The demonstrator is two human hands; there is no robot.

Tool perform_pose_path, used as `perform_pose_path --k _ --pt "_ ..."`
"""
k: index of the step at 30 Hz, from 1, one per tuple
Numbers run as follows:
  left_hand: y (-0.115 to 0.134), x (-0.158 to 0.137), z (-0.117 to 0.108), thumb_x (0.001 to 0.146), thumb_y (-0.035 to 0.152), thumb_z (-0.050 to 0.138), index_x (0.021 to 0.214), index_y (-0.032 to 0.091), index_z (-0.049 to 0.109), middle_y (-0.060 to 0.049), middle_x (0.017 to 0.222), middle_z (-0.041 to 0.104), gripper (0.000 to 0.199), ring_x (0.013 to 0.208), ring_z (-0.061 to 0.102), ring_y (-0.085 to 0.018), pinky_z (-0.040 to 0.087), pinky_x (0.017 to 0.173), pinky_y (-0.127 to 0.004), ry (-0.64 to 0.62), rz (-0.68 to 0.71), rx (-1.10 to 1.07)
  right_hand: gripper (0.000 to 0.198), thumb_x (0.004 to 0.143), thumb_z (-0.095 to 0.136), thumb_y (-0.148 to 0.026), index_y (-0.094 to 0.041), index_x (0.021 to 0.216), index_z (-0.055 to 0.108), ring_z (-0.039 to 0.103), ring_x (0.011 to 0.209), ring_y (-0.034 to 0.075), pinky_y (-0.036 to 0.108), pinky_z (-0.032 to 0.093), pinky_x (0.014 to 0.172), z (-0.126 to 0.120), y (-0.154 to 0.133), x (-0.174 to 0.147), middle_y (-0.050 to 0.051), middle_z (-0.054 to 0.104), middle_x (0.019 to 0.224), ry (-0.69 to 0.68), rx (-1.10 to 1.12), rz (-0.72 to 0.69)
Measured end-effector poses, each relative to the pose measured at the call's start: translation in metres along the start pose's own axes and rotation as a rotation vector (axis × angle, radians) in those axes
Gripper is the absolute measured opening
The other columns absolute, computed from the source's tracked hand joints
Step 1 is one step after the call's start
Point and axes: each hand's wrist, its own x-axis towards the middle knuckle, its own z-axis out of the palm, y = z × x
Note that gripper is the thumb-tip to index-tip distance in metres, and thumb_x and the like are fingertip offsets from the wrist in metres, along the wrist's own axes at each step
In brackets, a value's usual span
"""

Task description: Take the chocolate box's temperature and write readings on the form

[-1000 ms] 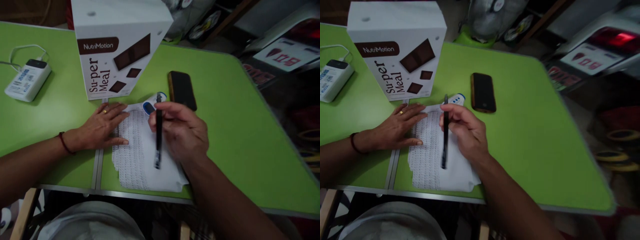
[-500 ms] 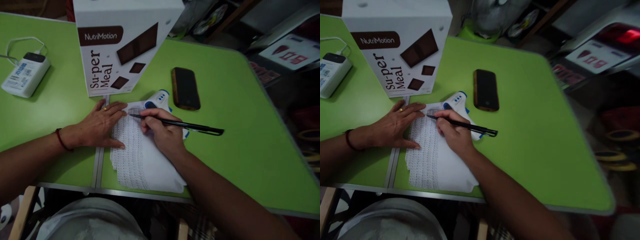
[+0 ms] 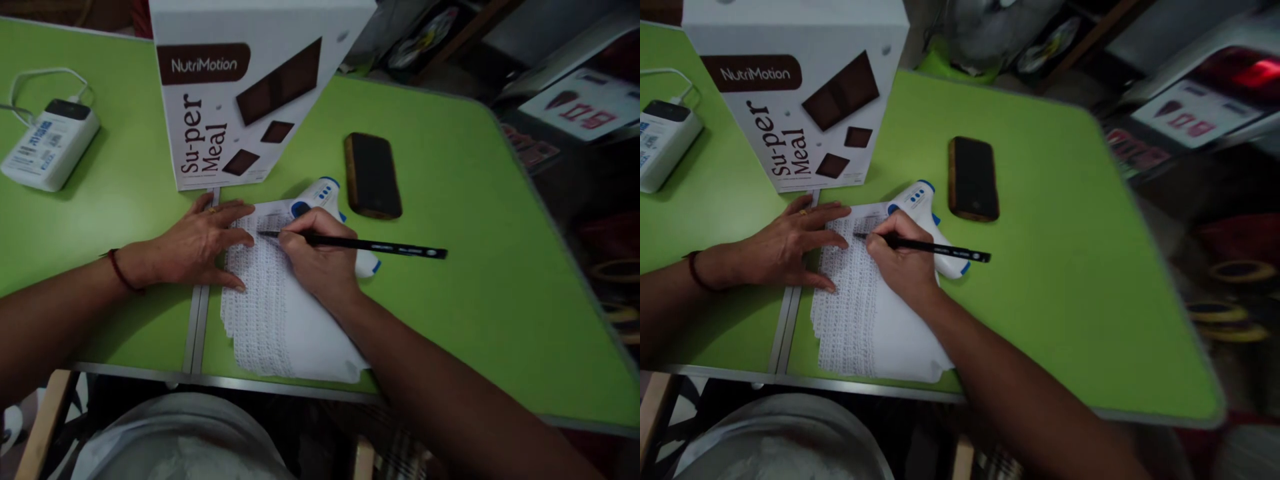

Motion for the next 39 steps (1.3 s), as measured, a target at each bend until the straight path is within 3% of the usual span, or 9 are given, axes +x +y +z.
perform_pose_path --k 21,31,39 --pt "0.0032 0.0008 0.0013 0.073 0.066 0.079 0.116 0.021 0.068 -0.020 0.150 0.051 0.063 0.140 0.047 -0.041 0.028 0.117 -0.069 -0.006 -0.002 0.048 0.012 0.070 0.056 -0.017 -0.023 0.060 0.052 0.041 0.048 0.010 0.026 0.032 0.046 0.0007 -0.0010 -0.0003 -0.006 0.049 0.052 -0.026 -0.044 -0.020" --pt "0.0050 0.0008 0.0000 0.074 0.064 0.079 0.116 0.020 0.068 -0.021 0.150 0.050 0.062 0.140 0.047 -0.041 0.029 0.116 -0.069 -0.018 -0.005 0.058 0.012 0.069 0.055 -0.016 -0.023 0.059 0.053 0.044 0.049 0.011 0.027 0.034 0.047 0.0006 -0.0011 0.0004 -0.005 0.051 0.052 0.023 -0.035 -0.004" --pt "0.0050 0.0012 -0.0005 0.073 0.065 0.079 0.115 0.020 0.068 -0.021 0.150 0.051 0.062 0.139 0.047 -0.042 0.028 0.116 -0.069 -0.023 -0.011 0.049 0.014 0.071 0.056 -0.015 -0.023 0.060 0.051 0.040 0.048 0.010 0.026 0.033 0.046 -0.0010 -0.0003 -0.0002 -0.006 0.047 0.053 -0.037 -0.042 -0.028"
